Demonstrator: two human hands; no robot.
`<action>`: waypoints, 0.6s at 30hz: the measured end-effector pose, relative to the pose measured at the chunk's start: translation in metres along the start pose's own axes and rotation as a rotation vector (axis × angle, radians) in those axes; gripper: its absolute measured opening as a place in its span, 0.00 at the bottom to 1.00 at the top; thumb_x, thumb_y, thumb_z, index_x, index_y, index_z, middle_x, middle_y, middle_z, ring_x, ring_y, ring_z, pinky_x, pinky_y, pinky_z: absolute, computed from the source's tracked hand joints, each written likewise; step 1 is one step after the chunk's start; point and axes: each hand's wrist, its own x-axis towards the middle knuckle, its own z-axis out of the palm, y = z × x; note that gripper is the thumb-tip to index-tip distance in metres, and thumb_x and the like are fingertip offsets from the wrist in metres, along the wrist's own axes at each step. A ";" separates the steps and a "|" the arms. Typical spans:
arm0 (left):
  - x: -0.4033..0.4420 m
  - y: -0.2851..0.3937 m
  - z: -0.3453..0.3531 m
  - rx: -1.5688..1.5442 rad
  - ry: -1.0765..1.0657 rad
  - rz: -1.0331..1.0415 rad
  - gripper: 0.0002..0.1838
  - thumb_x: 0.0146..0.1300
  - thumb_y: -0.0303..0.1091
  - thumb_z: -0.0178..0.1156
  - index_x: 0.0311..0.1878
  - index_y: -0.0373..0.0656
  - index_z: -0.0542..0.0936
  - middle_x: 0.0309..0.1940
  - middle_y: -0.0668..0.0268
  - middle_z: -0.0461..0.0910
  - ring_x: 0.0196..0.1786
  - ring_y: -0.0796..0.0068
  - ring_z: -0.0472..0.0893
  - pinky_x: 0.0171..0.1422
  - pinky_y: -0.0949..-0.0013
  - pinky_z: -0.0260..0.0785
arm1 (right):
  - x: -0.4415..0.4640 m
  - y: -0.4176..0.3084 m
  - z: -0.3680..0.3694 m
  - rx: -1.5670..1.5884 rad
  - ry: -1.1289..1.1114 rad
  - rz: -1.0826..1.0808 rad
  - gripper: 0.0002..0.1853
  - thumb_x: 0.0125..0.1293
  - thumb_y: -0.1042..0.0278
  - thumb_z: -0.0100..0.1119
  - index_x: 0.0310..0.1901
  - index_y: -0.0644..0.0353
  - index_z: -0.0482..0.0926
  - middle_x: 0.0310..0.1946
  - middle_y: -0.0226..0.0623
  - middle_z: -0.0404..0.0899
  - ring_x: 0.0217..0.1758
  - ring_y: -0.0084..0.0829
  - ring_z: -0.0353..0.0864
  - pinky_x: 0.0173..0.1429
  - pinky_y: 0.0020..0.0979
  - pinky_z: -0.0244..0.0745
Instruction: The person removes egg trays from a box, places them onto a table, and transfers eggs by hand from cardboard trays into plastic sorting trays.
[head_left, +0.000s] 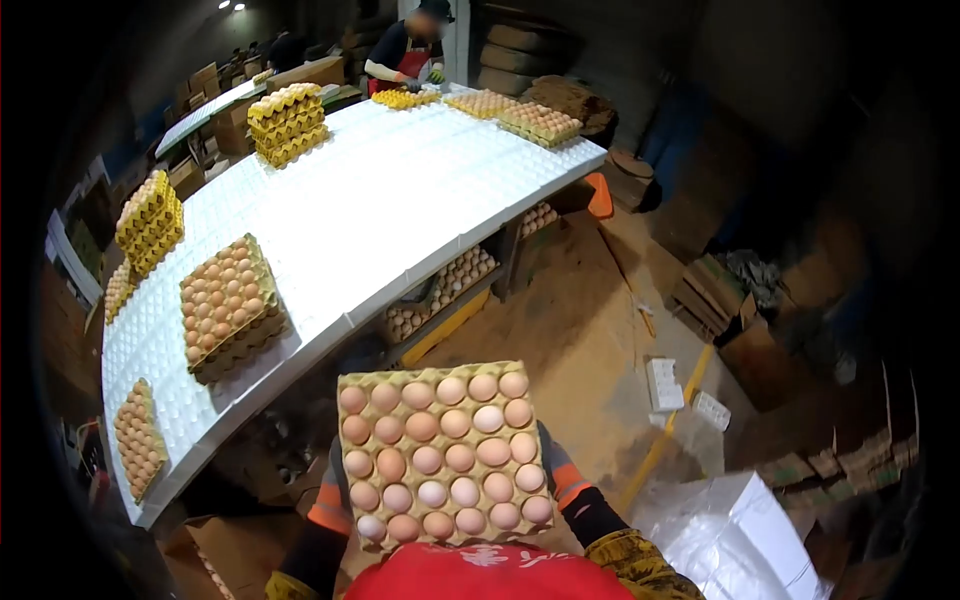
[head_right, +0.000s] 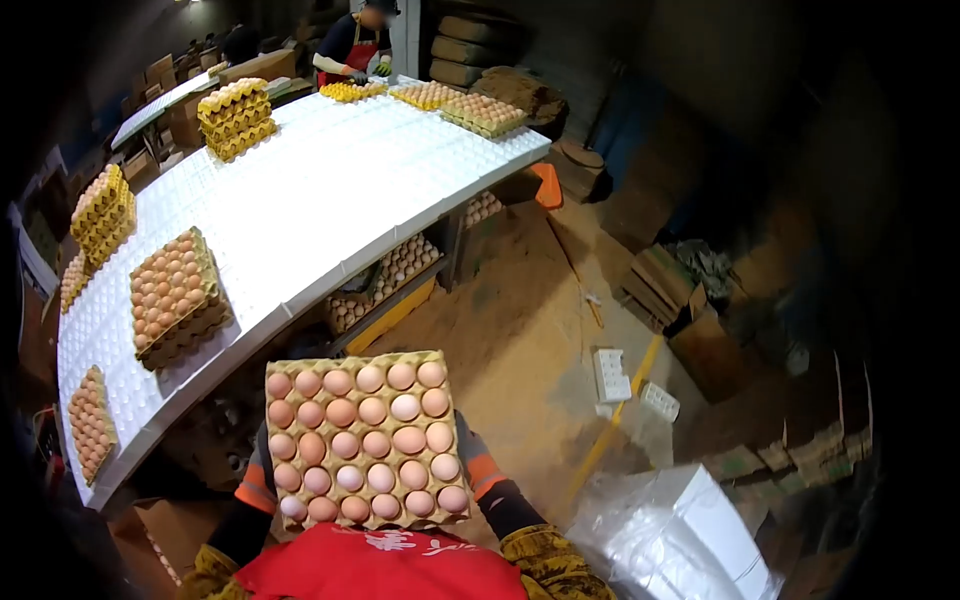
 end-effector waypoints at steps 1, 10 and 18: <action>0.038 0.007 0.012 -0.003 -0.027 -0.004 0.28 0.79 0.57 0.45 0.71 0.51 0.70 0.63 0.62 0.78 0.58 0.62 0.81 0.56 0.51 0.80 | 0.026 -0.019 -0.012 -0.005 0.007 -0.012 0.30 0.80 0.44 0.50 0.68 0.60 0.74 0.60 0.35 0.81 0.60 0.27 0.77 0.65 0.33 0.73; 0.341 0.097 0.155 -0.063 -0.156 -0.011 0.27 0.79 0.57 0.45 0.71 0.51 0.70 0.63 0.62 0.78 0.59 0.62 0.81 0.58 0.52 0.79 | 0.277 -0.257 -0.077 -0.109 -0.010 -0.097 0.29 0.80 0.44 0.50 0.68 0.60 0.74 0.60 0.34 0.81 0.60 0.26 0.77 0.64 0.33 0.74; 0.506 0.196 0.232 0.034 -0.048 0.279 0.26 0.78 0.55 0.48 0.70 0.52 0.71 0.61 0.63 0.80 0.59 0.63 0.81 0.61 0.55 0.78 | 0.523 -0.435 -0.051 -0.181 -0.323 -0.131 0.29 0.80 0.45 0.50 0.68 0.60 0.74 0.60 0.34 0.81 0.59 0.26 0.77 0.63 0.33 0.75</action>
